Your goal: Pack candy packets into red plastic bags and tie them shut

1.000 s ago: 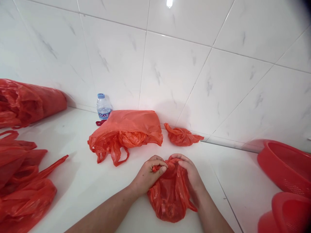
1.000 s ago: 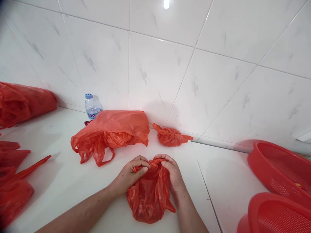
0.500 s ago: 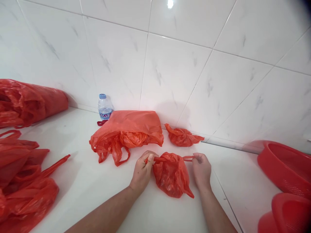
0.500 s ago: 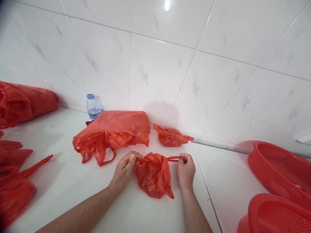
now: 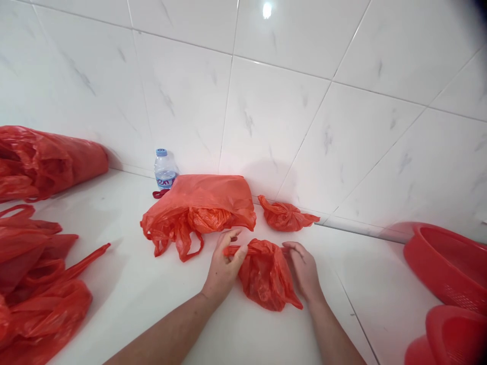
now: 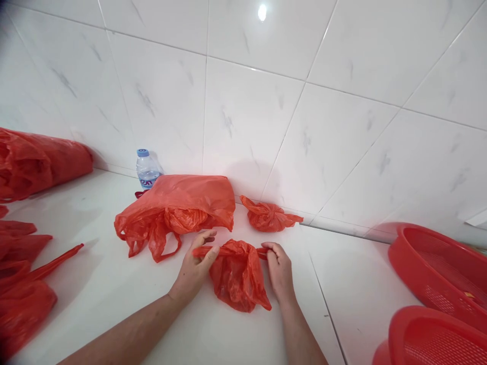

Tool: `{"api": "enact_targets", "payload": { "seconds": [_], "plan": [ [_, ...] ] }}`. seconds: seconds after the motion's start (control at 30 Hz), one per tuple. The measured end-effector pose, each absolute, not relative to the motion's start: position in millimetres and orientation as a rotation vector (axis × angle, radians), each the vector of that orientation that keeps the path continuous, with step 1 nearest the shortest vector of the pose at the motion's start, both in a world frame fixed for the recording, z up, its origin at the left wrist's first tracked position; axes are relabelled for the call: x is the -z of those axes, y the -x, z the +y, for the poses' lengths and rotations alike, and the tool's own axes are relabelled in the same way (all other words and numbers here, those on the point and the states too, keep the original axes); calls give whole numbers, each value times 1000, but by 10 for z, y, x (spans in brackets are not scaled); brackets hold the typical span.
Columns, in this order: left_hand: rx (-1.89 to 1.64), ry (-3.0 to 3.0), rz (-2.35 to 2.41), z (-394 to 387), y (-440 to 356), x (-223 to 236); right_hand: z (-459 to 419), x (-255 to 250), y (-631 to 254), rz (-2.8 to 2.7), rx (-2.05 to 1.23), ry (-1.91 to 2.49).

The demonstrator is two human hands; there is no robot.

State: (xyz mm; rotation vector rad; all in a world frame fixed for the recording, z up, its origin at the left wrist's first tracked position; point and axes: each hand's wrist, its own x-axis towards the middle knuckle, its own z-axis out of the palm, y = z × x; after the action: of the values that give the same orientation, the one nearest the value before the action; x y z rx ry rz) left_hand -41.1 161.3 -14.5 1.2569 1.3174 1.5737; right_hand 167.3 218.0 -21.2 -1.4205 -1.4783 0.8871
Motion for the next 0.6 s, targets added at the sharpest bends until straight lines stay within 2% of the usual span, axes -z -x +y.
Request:
{"api": "enact_targets", "payload": {
  "seconds": [0.27,0.47,0.6],
  "plan": [
    [-1231,-1587,997,1513,357,78,1858,118,-1258,-1854,-1037,1188],
    [-1288,-1393,1043,1539,320,185,2103,271,-1491,-1590,-901,1537],
    [-1300,-1387,1106,1567,326,257,2245,346,-1594,-1679,-847,1682]
  ]
}}
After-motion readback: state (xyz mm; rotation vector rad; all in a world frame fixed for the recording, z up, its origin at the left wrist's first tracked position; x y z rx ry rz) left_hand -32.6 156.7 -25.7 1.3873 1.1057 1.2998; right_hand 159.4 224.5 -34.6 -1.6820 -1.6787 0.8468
